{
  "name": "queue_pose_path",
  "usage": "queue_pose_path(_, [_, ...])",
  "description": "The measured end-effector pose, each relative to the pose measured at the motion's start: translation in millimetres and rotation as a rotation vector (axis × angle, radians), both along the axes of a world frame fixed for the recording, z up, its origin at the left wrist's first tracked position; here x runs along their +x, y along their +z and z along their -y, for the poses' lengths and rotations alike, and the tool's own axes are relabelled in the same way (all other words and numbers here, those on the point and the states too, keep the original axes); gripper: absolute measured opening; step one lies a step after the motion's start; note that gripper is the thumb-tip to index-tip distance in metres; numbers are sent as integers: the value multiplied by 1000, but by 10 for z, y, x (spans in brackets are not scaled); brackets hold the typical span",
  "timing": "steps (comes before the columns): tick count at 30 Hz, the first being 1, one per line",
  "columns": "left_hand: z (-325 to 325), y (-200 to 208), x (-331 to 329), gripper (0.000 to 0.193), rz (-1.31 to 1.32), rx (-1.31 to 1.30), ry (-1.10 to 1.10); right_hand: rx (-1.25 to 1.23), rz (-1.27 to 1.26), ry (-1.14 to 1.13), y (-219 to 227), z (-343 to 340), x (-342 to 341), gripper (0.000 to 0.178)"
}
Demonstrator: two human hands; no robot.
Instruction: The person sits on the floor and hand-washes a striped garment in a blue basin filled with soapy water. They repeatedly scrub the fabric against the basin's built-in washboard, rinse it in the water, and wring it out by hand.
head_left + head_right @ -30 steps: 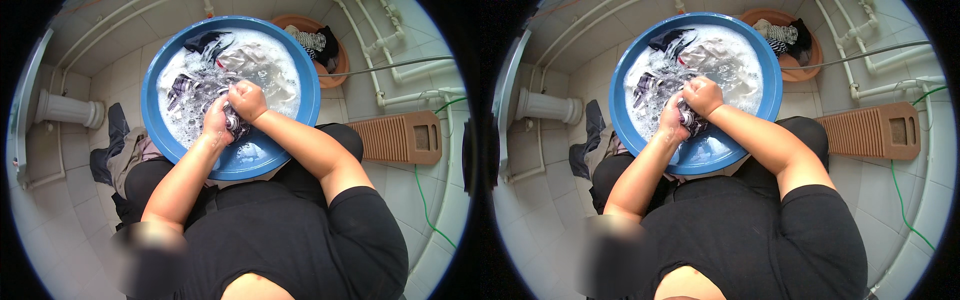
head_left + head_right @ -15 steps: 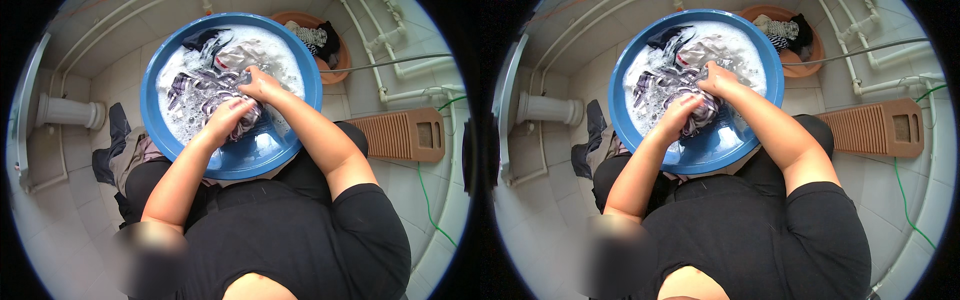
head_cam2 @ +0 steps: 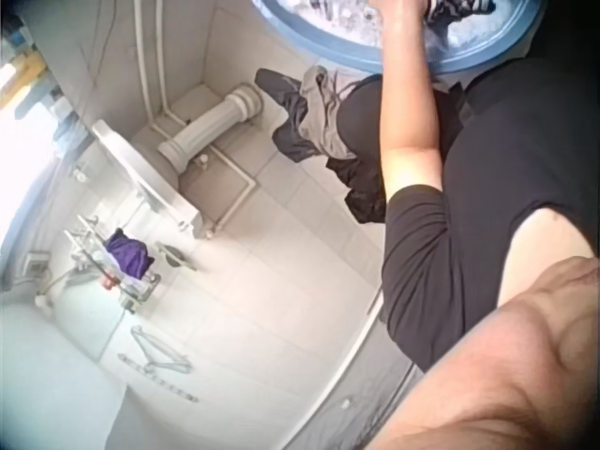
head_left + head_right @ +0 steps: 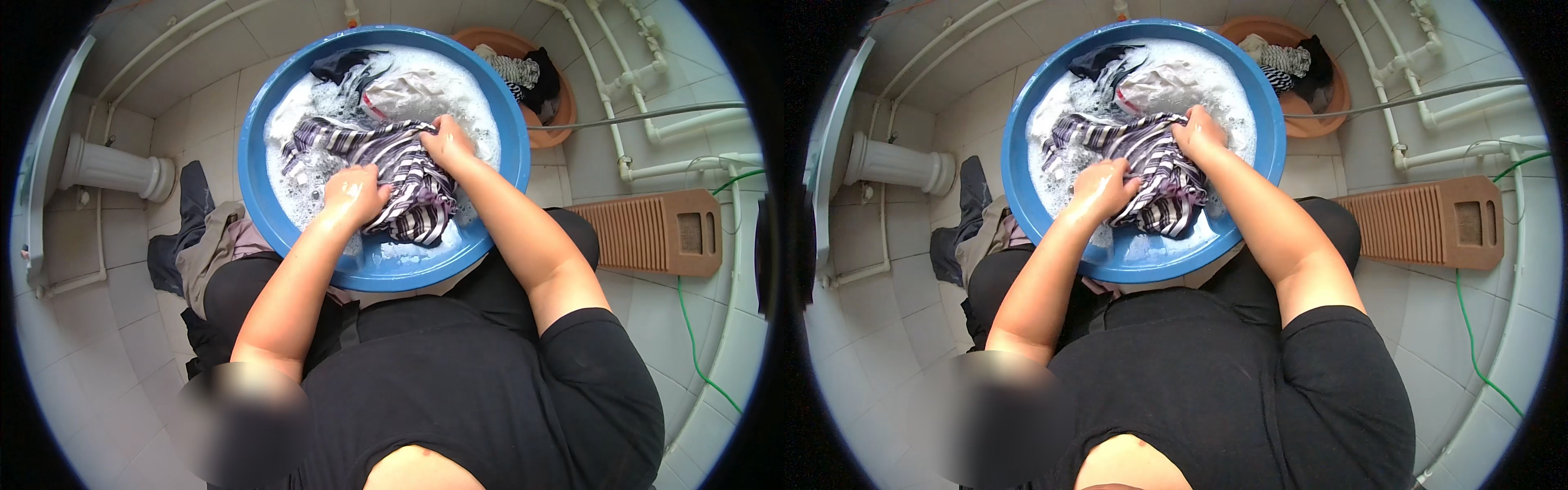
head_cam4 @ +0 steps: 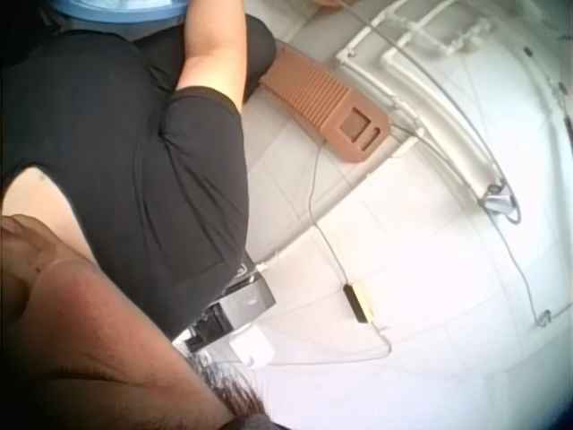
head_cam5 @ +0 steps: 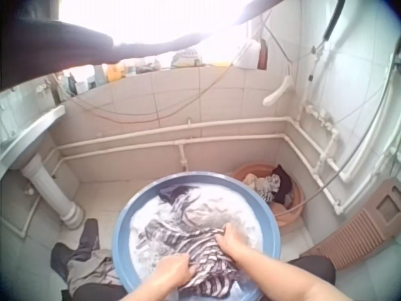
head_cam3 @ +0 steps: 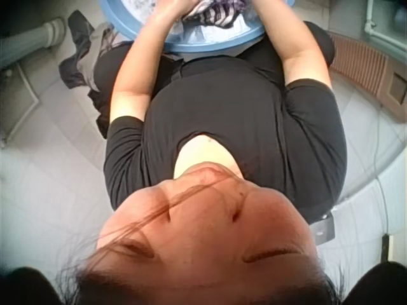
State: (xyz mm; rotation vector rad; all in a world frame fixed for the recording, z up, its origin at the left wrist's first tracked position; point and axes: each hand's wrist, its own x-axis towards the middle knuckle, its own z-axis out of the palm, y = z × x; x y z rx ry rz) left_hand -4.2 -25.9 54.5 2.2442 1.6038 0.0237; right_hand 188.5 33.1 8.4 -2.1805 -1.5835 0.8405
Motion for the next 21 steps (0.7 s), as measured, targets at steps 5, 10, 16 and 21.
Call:
queue_pose_path(5, [-82, 323, 28, 40, 190, -605, -21, -170, 140, 452, 56, -74, 75, 72])
queue_pose_path(10, [-152, -335, -34, 25, 479, 183, 25, -256, 282, 358, 195, -24, -103, 59])
queue_pose_path(16, [-325, -293, -248, 76, 80, 112, 234, -16, 77, 701, 75, 11, -29, 50])
queue_pose_path(21, [-351, 78, -242, 51, -181, -222, 153, -109, 227, 326, 188, 24, -34, 53])
